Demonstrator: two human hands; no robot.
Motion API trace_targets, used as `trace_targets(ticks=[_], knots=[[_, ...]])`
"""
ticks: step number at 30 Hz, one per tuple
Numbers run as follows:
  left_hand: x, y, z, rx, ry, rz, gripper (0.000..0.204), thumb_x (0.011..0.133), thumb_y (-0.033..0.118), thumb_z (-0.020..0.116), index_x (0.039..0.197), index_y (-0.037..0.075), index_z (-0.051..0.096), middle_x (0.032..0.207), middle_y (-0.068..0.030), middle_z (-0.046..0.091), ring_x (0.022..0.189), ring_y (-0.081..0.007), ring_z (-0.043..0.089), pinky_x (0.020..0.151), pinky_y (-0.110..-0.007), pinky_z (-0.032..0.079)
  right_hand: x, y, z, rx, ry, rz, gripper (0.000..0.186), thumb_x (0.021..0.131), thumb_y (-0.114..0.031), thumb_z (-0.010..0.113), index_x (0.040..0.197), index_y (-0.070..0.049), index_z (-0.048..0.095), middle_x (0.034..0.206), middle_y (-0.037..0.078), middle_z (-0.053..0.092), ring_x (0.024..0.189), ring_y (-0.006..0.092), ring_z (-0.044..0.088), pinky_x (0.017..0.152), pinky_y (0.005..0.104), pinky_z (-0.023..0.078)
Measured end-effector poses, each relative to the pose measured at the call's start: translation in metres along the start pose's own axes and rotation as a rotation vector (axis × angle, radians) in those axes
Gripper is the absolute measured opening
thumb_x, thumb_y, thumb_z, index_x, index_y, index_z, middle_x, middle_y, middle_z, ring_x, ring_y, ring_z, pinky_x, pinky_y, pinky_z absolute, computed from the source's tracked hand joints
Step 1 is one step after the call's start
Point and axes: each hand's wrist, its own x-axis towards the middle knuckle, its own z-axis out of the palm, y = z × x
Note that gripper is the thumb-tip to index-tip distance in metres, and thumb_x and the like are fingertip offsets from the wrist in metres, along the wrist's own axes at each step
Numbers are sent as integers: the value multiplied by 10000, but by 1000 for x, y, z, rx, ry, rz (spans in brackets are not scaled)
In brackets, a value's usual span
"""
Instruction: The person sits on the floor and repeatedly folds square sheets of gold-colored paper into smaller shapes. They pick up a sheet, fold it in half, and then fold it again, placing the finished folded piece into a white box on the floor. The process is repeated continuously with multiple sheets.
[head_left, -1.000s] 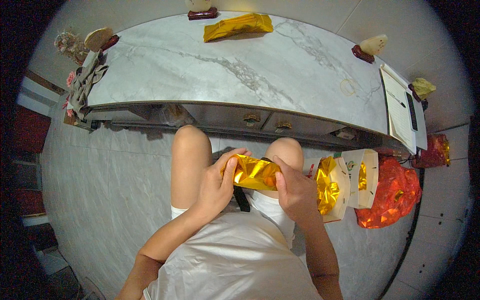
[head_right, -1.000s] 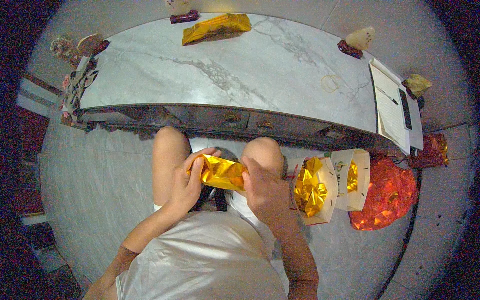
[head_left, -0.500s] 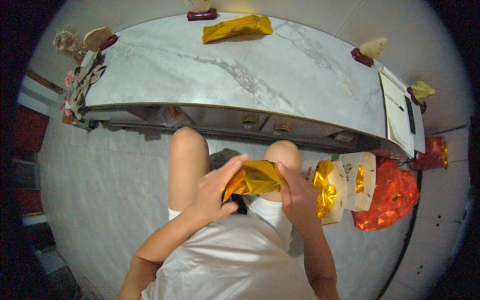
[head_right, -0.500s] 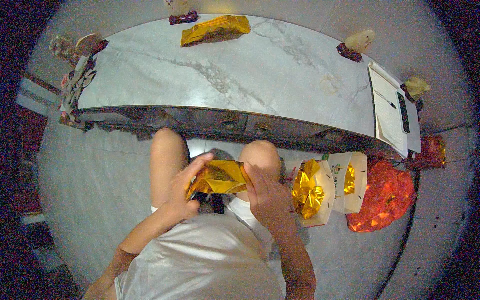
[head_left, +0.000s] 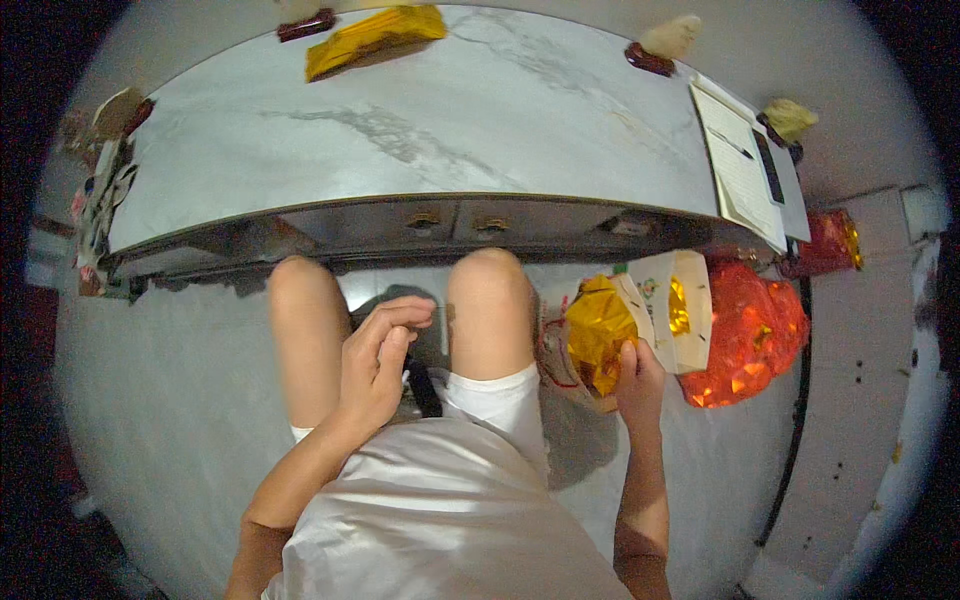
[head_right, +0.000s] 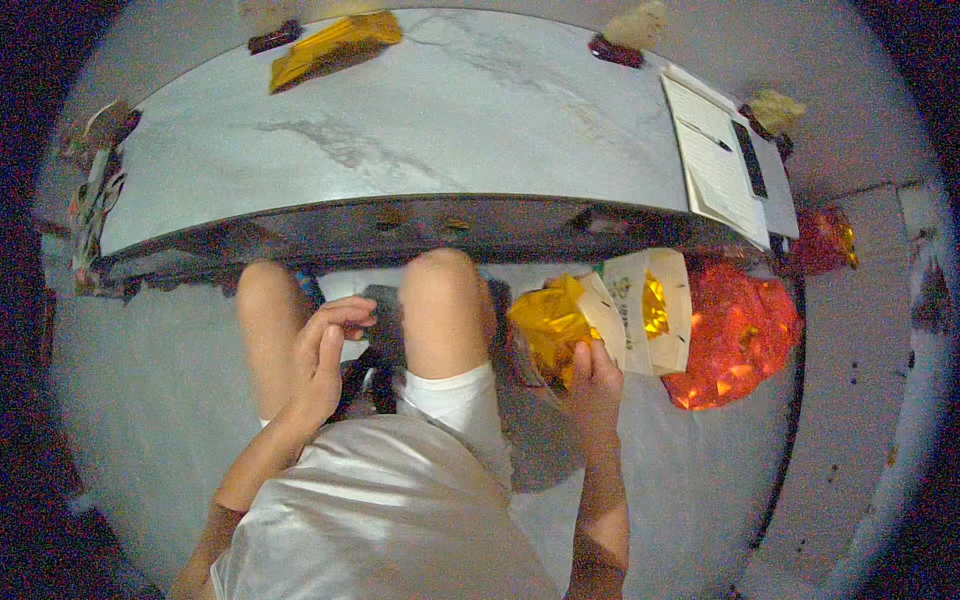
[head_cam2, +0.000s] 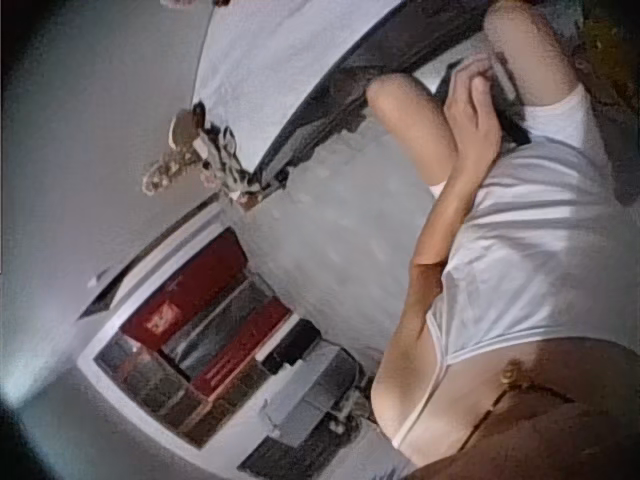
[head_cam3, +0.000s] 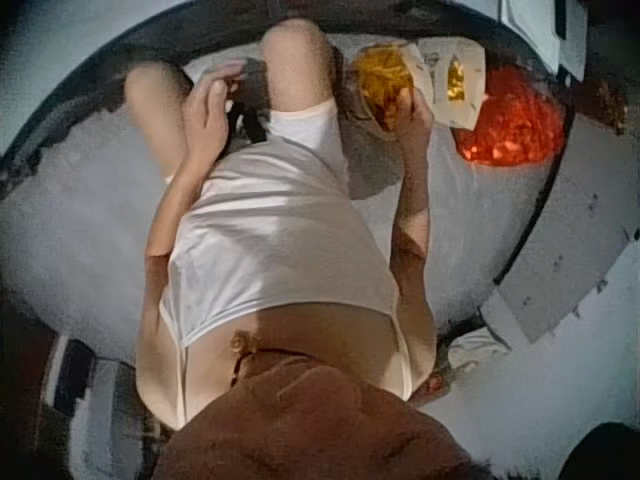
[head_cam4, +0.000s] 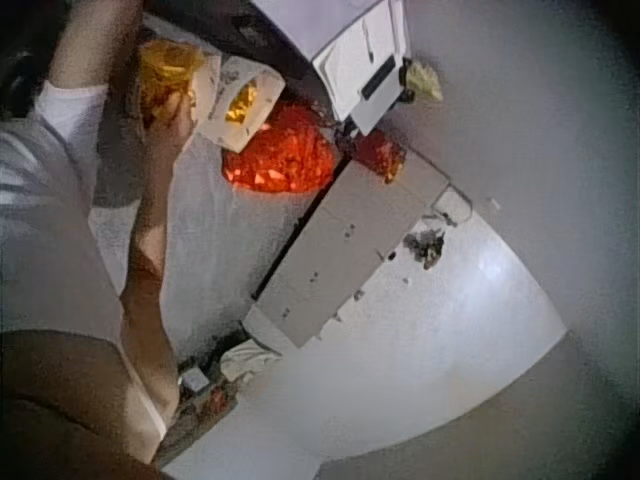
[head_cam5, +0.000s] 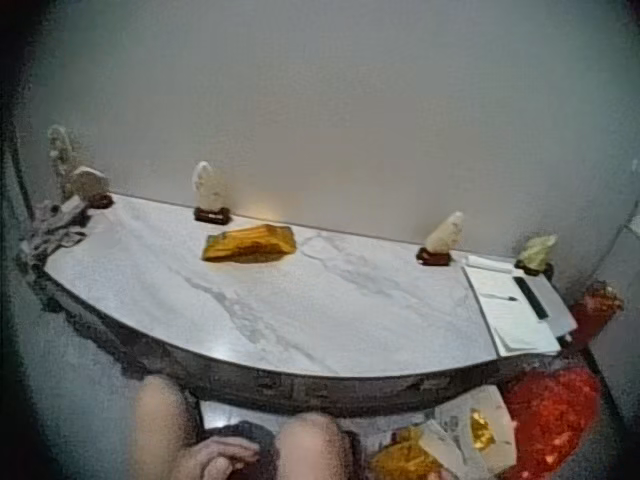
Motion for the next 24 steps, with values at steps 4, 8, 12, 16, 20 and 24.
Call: trace_targets(ticks=[4,8,12,16,20,24], knots=[[3,7,14,38,-139,-88,291,1066,192,440,1095,-5,653,1183,-137,671,1080,-202,637,927,-335,510,-12,76,-18,156,-62,215,260,1013,-216,531,1019,14,651,859,180,693,743,327,655,722,393,518],[6,6,27,79,-128,-53,209,1037,119,501,1089,-5,662,1102,-142,716,963,-222,691,864,-331,539,-21,148,-12,14,-164,232,298,1024,-261,543,1006,10,666,746,105,662,665,181,643,623,338,511],[13,8,40,122,-170,-26,175,1006,76,532,1070,-9,671,1059,-142,726,944,-226,702,855,-332,541,-16,164,-6,-164,-372,449,336,1028,-302,534,993,5,666,693,131,679,653,241,689,588,395,530],[27,17,65,233,-277,132,148,952,61,587,1045,14,692,1023,-154,722,943,-307,707,849,-372,551,-4,138,-19,-529,-63,102,334,1003,-328,547,974,-13,656,782,211,686,735,391,677,644,477,530],[41,-6,130,362,-562,389,203,896,96,630,1085,38,673,1109,-141,685,928,-338,687,799,-419,560,28,135,-22,-444,83,142,329,963,-357,585,983,-36,656,891,227,687,820,421,670,712,516,525],[51,-37,200,761,-928,462,275,864,85,625,1133,41,659,1233,-122,645,954,-321,688,792,-412,560,59,152,-10,-564,76,145,322,945,-365,594,1007,-57,663,969,209,687,847,410,676,746,524,525]])
